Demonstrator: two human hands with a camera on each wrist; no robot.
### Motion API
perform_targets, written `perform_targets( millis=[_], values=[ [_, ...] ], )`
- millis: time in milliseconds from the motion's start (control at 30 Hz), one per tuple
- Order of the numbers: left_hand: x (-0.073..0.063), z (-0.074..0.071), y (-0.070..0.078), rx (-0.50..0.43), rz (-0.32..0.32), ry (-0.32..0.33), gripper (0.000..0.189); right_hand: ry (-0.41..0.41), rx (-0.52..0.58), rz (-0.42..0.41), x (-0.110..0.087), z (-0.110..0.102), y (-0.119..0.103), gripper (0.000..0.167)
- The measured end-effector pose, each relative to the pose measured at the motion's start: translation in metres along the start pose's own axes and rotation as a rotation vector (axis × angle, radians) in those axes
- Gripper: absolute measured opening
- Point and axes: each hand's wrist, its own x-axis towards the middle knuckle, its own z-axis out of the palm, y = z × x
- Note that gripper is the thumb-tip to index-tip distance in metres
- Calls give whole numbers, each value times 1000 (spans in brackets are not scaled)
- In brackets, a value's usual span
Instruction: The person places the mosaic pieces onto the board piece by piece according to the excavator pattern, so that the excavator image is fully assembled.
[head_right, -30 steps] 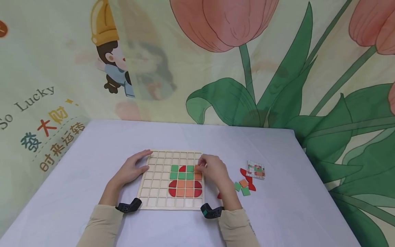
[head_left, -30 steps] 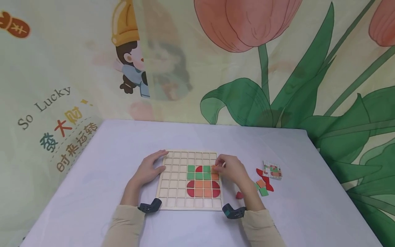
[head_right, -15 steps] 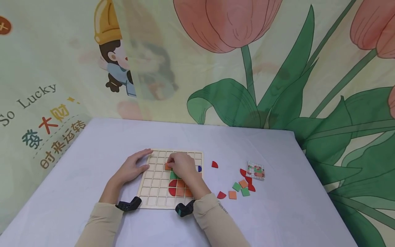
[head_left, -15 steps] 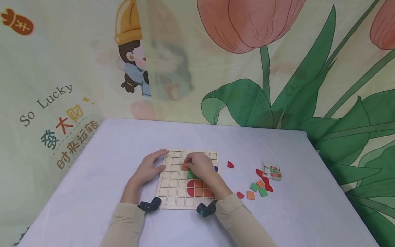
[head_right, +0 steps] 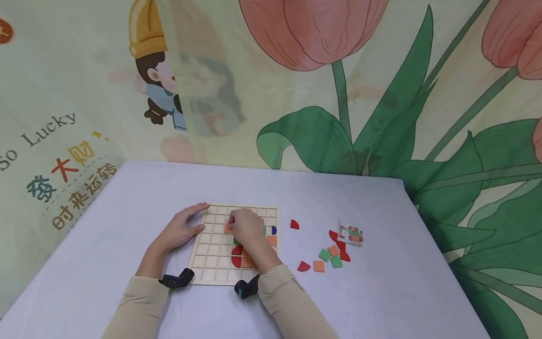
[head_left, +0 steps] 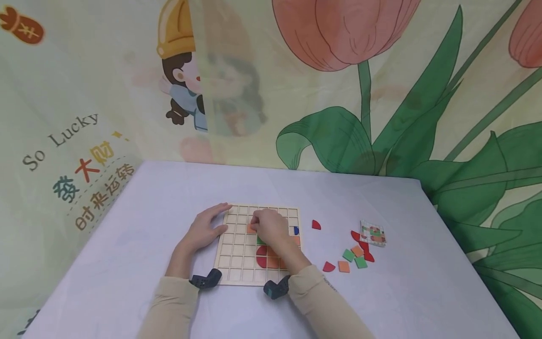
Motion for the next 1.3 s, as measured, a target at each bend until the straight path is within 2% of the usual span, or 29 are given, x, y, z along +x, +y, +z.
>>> perform_targets(
  millis=[167,333,400,500,600,767,900,1033,1167,1300],
  values=[
    [1,0,-1,3,11,3,57,48,-41,-32,-1,4,1,16],
    [2,0,-2,13,1,-1,57,76,53,-44,-5,2,11,8],
    [3,0,-1,20,-1,3,57,87,128,-24,-7,-6,21,6],
    [3,0,0,23,-4,10,57,100,219,32,-12,-22,43,12],
    [2,0,0,27,-11,14,57,115,269,85,-19,-32,70,17],
    [0,3,-2,34,-50,9,56,146,263,199,-33,-32,109,27],
    [-2,5,-2,39,-41,4,56,145,232,264,-44,-26,131,40],
    [-4,5,-3,37,-20,13,55,135,212,279,-46,-24,139,47],
    [-4,5,-4,34,-24,9,55,133,205,299,-47,-23,141,40],
    [-2,6,-3,37,-20,11,56,164,193,298,-48,-21,143,33]
  ],
)
